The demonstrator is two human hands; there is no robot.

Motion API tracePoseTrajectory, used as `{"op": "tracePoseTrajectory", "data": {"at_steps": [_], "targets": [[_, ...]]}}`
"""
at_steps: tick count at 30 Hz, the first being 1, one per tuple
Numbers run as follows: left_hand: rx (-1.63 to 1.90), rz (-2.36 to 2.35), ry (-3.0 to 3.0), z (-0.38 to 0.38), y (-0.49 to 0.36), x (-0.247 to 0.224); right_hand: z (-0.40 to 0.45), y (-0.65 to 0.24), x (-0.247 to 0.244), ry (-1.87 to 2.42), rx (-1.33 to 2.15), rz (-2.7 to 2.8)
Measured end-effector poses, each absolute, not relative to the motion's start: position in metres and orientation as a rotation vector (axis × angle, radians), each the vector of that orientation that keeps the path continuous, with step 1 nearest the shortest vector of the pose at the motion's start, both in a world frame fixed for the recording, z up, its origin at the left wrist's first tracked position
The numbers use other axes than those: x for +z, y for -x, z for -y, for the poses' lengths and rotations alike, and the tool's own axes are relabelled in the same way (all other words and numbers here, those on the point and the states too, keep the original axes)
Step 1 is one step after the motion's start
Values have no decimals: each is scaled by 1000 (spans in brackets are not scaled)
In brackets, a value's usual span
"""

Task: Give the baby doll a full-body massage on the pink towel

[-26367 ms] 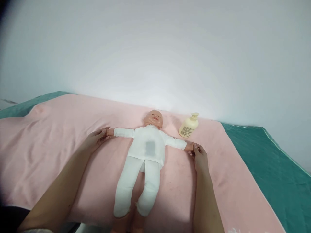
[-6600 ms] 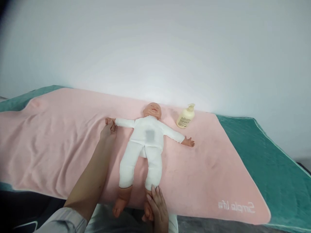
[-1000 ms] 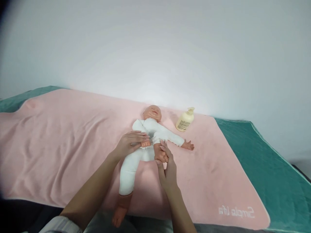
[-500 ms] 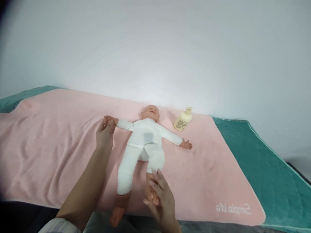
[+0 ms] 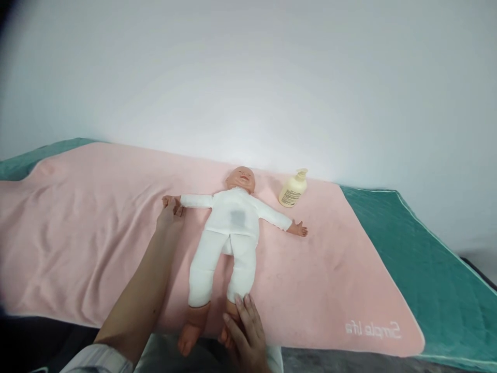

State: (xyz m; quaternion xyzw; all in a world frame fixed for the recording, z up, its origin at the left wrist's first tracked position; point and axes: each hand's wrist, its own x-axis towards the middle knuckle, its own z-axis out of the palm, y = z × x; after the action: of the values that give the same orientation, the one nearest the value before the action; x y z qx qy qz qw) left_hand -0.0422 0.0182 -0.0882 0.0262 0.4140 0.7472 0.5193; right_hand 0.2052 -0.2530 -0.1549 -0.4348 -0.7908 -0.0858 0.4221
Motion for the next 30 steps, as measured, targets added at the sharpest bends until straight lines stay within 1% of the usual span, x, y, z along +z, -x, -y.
{"op": "tracePoseTrajectory", "data": {"at_steps": [2, 6, 9, 12, 16, 19, 23, 26, 30], "targets": [[1819, -988, -100, -15, 41, -85, 251, -205, -153, 1073, -197, 1971], [2006, -954, -308, -5, 29, -70, 240, -208, -143, 1075, -158, 1883], [2094, -911, -542, 6, 15, -55, 223, -212, -126, 1080, -82, 1854], [2093, -912, -808, 20, -1, -45, 203, -214, -105, 1067, 11, 1807], [1925, -989, -1188, 37, -17, -44, 175, -211, -77, 1058, 161, 1692], [1747, -1007, -1700, 43, -22, -48, 156, -210, -62, 1060, 250, 1587], [1507, -870, -2321, 43, -23, -50, 138, -214, -53, 1118, 300, 1437], [1437, -811, -2459, 41, -22, -49, 133, -216, -52, 1126, 314, 1397], [1378, -815, -2438, 41, -20, -49, 136, -215, -52, 1118, 343, 1428]]}}
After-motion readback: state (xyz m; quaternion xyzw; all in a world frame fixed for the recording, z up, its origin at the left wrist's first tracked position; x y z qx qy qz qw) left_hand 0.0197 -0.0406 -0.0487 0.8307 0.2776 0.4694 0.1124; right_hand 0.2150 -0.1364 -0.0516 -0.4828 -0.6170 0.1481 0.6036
